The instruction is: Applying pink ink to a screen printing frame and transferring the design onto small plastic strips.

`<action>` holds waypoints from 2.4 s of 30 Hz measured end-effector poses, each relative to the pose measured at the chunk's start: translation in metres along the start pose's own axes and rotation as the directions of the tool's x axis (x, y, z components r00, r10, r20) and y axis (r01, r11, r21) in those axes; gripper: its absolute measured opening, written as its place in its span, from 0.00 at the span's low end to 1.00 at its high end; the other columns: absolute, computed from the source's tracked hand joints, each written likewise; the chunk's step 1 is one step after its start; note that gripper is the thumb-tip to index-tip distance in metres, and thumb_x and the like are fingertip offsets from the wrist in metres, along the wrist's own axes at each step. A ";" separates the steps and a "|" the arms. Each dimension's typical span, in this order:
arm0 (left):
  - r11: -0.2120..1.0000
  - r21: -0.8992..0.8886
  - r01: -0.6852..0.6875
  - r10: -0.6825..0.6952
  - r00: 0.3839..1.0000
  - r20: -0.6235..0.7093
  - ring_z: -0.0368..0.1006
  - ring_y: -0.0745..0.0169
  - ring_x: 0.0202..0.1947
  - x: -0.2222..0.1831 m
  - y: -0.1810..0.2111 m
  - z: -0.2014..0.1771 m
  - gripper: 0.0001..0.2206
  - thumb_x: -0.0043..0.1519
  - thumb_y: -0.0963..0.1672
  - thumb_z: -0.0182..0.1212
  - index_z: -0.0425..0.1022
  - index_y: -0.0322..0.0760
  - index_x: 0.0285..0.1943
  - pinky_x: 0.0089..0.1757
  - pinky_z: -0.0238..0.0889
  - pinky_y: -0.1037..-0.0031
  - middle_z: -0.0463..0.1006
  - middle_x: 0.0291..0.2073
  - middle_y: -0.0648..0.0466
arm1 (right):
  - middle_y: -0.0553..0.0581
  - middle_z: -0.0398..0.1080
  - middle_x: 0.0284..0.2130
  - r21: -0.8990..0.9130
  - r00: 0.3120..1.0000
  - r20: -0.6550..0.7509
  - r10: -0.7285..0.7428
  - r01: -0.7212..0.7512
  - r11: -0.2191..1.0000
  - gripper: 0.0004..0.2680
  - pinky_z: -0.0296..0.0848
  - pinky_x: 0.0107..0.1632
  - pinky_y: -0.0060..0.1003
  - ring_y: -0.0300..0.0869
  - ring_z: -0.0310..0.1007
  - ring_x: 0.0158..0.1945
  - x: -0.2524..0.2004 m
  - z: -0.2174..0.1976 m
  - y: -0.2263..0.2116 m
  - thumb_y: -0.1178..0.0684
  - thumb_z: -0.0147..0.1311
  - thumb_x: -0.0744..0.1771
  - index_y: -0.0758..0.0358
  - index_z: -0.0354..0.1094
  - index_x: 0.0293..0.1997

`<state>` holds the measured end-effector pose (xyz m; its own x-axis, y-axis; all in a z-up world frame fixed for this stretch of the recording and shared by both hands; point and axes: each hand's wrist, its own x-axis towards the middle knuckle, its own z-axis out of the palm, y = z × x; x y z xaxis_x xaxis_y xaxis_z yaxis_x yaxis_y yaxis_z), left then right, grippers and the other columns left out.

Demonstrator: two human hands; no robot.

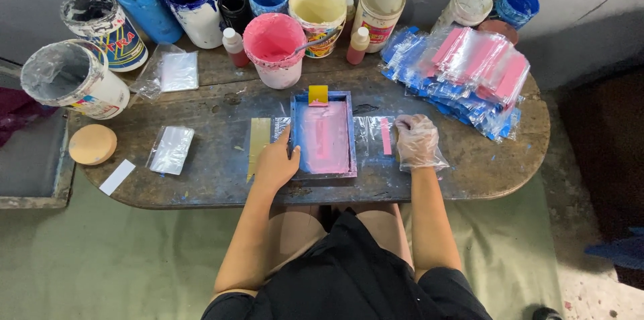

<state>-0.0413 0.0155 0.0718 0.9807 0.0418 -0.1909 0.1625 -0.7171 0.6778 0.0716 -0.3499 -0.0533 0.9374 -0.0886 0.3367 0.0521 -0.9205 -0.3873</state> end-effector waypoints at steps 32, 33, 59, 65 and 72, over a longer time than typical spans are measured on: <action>0.987 -0.086 -0.137 0.116 0.970 -0.216 0.78 0.49 0.26 -0.008 -0.038 0.014 0.27 0.61 0.50 0.59 0.67 0.42 0.71 0.32 0.69 0.62 0.77 0.18 0.54 | 0.47 0.76 0.34 0.061 0.788 0.147 -0.597 0.595 0.801 0.10 0.75 0.48 0.41 0.45 0.78 0.44 0.061 0.093 -0.156 0.38 0.64 0.62 0.41 0.75 0.42; 0.988 -0.069 -0.138 0.120 0.969 -0.214 0.78 0.49 0.26 -0.008 -0.039 0.015 0.27 0.61 0.50 0.59 0.67 0.41 0.71 0.32 0.70 0.61 0.77 0.18 0.54 | 0.48 0.75 0.33 0.135 0.833 0.121 -0.539 0.524 0.841 0.08 0.75 0.47 0.42 0.46 0.77 0.43 0.045 0.068 -0.170 0.40 0.64 0.62 0.43 0.74 0.39; 0.993 0.016 -0.113 0.114 0.957 -0.266 0.81 0.45 0.37 -0.009 -0.038 0.026 0.24 0.64 0.52 0.55 0.76 0.36 0.64 0.37 0.74 0.61 0.83 0.32 0.42 | 0.47 0.63 0.23 -0.339 0.788 -0.179 -0.589 0.513 0.789 0.04 0.66 0.28 0.40 0.43 0.67 0.25 0.029 0.077 -0.147 0.46 0.56 0.63 0.49 0.70 0.34; 0.992 0.033 -0.123 0.128 0.954 -0.272 0.82 0.44 0.38 -0.007 -0.040 0.032 0.22 0.64 0.51 0.55 0.77 0.36 0.62 0.38 0.75 0.61 0.83 0.35 0.41 | 0.73 0.69 0.29 -0.436 0.617 -0.121 -0.778 0.671 0.600 0.13 0.66 0.33 0.54 0.61 0.70 0.32 0.007 0.130 -0.125 0.53 0.50 0.62 0.75 0.71 0.43; 0.994 0.027 -0.104 0.107 0.958 -0.268 0.81 0.43 0.40 -0.009 -0.036 0.029 0.22 0.65 0.50 0.54 0.76 0.36 0.64 0.40 0.75 0.61 0.83 0.37 0.39 | 0.62 0.71 0.43 -0.358 0.450 0.001 -0.893 0.834 0.419 0.09 0.64 0.63 0.51 0.56 0.69 0.54 -0.017 0.170 -0.075 0.55 0.48 0.67 0.63 0.69 0.49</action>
<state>-0.0594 0.0208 0.0284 0.9855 0.1494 0.0799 0.0569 -0.7361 0.6745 0.1100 -0.2142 -0.1762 0.3754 0.7828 0.4963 0.6806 -0.5963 0.4256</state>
